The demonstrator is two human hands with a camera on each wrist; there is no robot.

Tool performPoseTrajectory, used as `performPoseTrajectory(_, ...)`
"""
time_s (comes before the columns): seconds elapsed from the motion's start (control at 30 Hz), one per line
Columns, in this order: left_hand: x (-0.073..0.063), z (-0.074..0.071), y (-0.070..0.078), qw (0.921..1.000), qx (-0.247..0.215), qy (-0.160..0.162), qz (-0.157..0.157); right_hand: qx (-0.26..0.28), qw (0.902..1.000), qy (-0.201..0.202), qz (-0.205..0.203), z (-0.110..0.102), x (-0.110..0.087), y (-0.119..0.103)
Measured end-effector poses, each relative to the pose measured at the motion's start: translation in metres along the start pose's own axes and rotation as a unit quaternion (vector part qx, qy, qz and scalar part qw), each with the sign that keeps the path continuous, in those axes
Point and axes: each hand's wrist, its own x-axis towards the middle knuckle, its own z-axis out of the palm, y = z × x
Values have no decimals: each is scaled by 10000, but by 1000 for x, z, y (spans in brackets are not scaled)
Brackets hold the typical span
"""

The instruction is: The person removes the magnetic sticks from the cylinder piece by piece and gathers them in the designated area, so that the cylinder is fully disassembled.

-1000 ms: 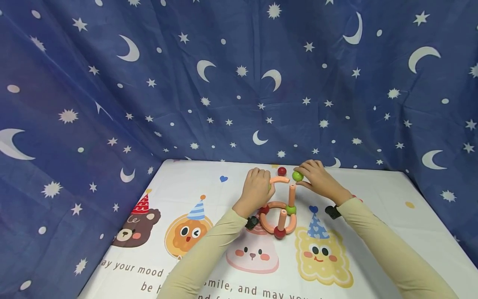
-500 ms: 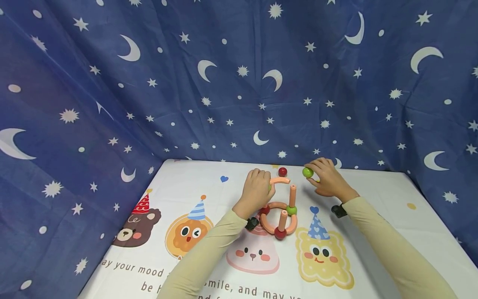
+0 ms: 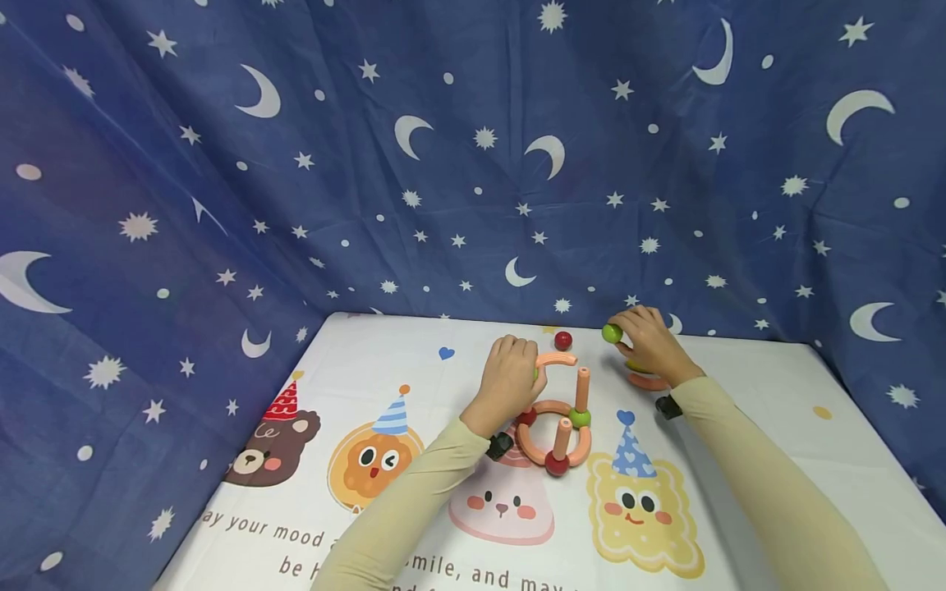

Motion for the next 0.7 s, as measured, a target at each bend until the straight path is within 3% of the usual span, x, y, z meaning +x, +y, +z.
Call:
performPoseTrajectory(0.43, -2, -2, -2, 9998, -174, -42, -68, -216, 9986, -450, 172, 27, 19, 7)
performPoseTrajectory(0.7, -1, -2, -2, 9998, -187, -65, -84, -581, 9931, -996, 224, 40, 27, 1)
